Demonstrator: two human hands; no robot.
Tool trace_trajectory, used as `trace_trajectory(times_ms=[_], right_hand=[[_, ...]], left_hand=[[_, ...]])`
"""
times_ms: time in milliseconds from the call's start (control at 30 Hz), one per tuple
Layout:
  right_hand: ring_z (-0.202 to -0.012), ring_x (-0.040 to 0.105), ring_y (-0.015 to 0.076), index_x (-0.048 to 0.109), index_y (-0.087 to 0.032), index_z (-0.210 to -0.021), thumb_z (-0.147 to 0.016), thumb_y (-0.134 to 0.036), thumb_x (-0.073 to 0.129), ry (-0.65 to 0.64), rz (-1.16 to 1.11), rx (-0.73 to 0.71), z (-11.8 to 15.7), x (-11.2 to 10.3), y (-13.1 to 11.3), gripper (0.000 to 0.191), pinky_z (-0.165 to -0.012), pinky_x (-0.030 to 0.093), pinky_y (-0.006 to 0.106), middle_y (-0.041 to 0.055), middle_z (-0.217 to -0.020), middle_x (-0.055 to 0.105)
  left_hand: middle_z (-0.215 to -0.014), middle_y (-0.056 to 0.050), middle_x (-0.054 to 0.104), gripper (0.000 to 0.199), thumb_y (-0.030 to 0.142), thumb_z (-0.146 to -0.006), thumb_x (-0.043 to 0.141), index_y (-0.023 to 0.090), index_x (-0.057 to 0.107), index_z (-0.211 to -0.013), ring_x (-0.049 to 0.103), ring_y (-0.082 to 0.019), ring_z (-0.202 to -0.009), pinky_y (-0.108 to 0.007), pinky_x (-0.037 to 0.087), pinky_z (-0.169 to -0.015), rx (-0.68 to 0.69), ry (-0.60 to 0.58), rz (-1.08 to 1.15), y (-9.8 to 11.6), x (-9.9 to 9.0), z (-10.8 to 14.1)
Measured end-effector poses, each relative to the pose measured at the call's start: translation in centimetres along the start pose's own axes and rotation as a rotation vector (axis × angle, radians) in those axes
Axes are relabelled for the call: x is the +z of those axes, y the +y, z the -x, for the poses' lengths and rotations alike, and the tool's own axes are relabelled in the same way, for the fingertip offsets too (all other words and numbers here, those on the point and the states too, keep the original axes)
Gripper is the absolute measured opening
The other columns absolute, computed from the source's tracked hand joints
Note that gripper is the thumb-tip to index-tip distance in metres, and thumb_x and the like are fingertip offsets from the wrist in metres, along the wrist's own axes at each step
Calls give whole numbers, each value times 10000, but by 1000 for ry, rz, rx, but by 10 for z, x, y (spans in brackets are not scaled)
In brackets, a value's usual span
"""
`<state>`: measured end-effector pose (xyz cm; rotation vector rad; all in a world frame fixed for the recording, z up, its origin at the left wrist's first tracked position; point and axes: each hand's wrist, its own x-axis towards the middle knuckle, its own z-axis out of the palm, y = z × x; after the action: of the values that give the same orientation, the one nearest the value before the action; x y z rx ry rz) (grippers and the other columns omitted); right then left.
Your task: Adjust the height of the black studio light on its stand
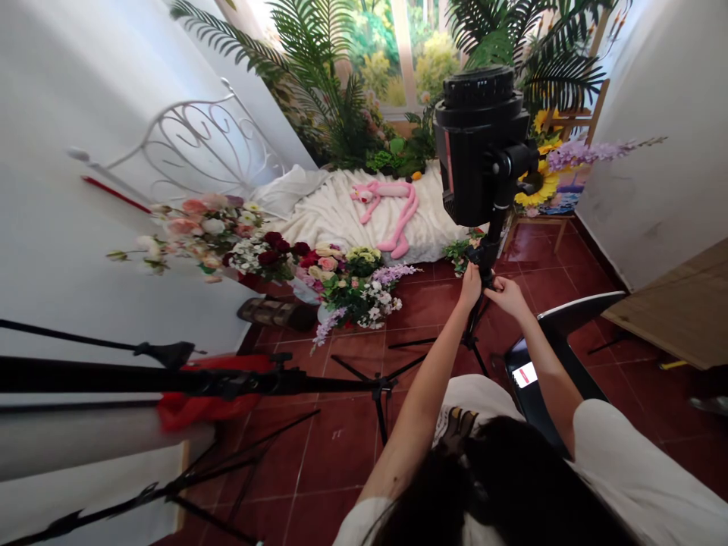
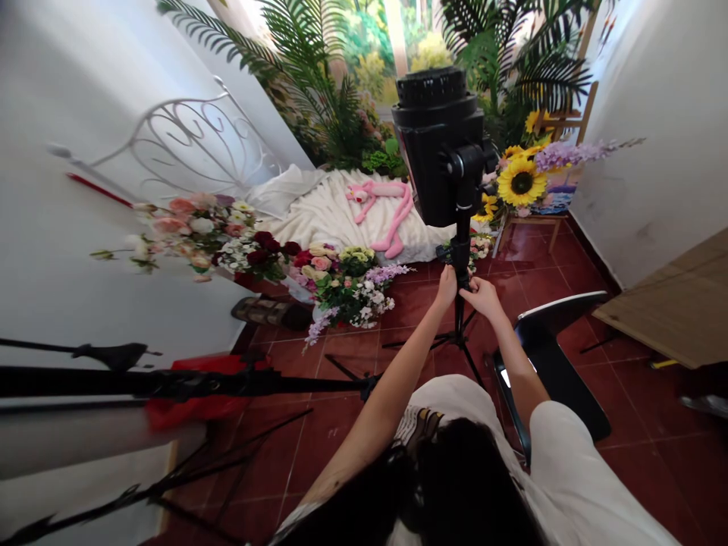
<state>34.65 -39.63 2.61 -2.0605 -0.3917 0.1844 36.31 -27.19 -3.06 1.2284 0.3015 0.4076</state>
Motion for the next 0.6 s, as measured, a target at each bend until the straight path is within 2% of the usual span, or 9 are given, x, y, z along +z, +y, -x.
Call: trace_trajectory(times_ms=[100,200,300,367,500,600], right_hand=[[-618,323,114,263,-271,-611,-647,-447,700,10,2,-27,1,0,1,473,-613,268,267,-72,-573,351],[-621,315,112,261,-271,-618,-673,-520,724,45,-42,-54,1,2,1,528,-610,281,271,-70,-578,339],[-615,309,111,259,-274,-633,-651,-655,774,46,-201,-61,1,8,2,641,-579,293,266,-71,-579,328],[-566,294,103,252,-278,-654,-609,-718,823,9,-356,-9,3,13,3,722,-519,276,252,-85,-554,302],[-430,208,52,267,-277,-695,-574,-664,922,-96,-700,156,9,20,4,770,-404,154,216,-128,-529,245],[-404,182,15,276,-265,-694,-519,-574,989,-128,-840,211,11,20,3,796,-379,116,187,-144,-540,240]], left_hand=[[-889,-62,715,375,544,-1067,501,217,623,-929,703,-222,-936,-399,565,-1005,-38,-10,-17,1,0,2],[-933,-68,717,394,573,-1056,510,219,628,-930,699,-220,-982,-400,547,-1045,-27,-11,-26,2,-1,2],[-936,-63,703,402,587,-1045,520,220,625,-917,690,-209,-989,-398,534,-1066,-8,-20,-23,2,-2,2],[-918,-54,694,380,561,-1048,528,218,622,-914,688,-200,-990,-387,529,-1070,-1,-19,-18,2,-1,2],[-870,-37,695,345,505,-1070,521,208,626,-932,691,-188,-978,-353,537,-1042,-11,-7,-31,3,-2,3],[-853,-33,693,345,498,-1074,524,206,622,-918,686,-183,-956,-335,537,-1022,-6,-6,-51,2,-3,3]])
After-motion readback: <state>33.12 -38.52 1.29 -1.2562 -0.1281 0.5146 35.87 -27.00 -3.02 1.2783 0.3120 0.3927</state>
